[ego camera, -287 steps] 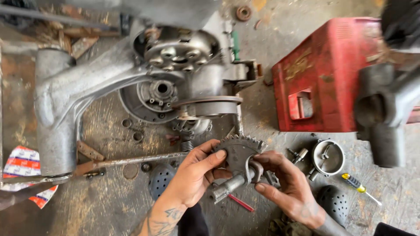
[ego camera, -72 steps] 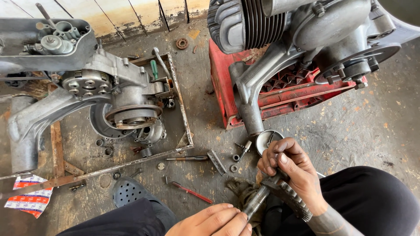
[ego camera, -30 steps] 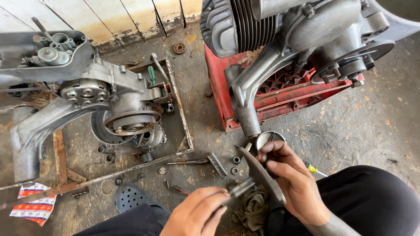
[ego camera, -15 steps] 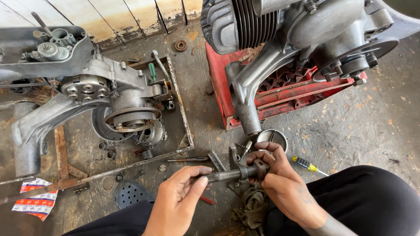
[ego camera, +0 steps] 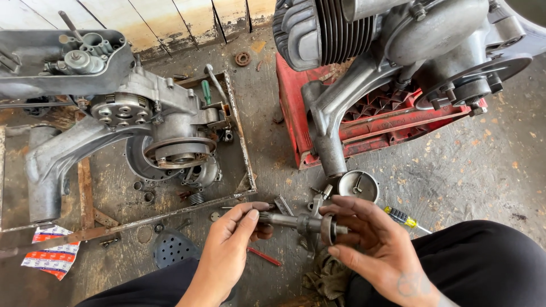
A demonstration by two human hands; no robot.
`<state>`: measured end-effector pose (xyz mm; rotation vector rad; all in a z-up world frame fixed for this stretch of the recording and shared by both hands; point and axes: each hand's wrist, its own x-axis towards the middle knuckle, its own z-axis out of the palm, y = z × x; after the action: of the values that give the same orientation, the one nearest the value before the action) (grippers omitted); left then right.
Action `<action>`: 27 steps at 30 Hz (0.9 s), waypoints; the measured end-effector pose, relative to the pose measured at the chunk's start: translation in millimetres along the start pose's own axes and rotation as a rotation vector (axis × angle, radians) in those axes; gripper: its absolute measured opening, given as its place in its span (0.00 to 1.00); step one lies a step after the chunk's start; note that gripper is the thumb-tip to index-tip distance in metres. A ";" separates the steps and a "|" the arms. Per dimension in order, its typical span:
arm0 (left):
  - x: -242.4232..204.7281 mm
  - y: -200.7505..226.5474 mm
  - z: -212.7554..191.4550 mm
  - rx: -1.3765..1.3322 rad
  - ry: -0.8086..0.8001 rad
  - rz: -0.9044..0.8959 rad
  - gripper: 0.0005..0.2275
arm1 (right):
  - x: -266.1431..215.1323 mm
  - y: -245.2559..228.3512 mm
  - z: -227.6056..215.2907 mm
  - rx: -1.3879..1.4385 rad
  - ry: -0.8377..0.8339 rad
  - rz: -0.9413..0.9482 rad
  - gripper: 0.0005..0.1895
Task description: The person assembles various engine components, including a camshaft and gears, using a wrench and a rag. They tighten bolts on a metal casing and fit a spring onto a shaft before wiping the parts clean.
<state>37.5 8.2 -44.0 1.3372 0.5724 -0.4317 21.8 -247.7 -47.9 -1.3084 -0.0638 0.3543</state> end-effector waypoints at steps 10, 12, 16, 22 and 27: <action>9.1 -16.6 1.9 -0.006 -0.084 -0.088 0.16 | -6.4 0.2 0.3 -0.592 0.009 -0.340 0.32; 4.0 -5.0 5.9 -0.050 -0.052 -0.168 0.16 | -5.4 -2.7 -0.8 -0.622 0.006 -0.346 0.31; 1.9 1.7 5.1 -0.094 -0.071 -0.125 0.16 | -0.1 -8.5 -2.6 -0.469 0.011 -0.213 0.32; 0.0 -4.2 0.9 -0.079 -0.157 0.086 0.16 | 6.7 1.6 -17.7 0.019 0.142 0.025 0.33; -6.1 -5.2 3.3 0.027 -0.192 0.089 0.15 | 9.7 -8.6 -19.9 -0.045 0.102 0.028 0.33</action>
<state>30.0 3.8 -43.9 1.3239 0.3479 -0.4903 37.7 -265.2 -46.5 -1.3709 0.0322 0.3111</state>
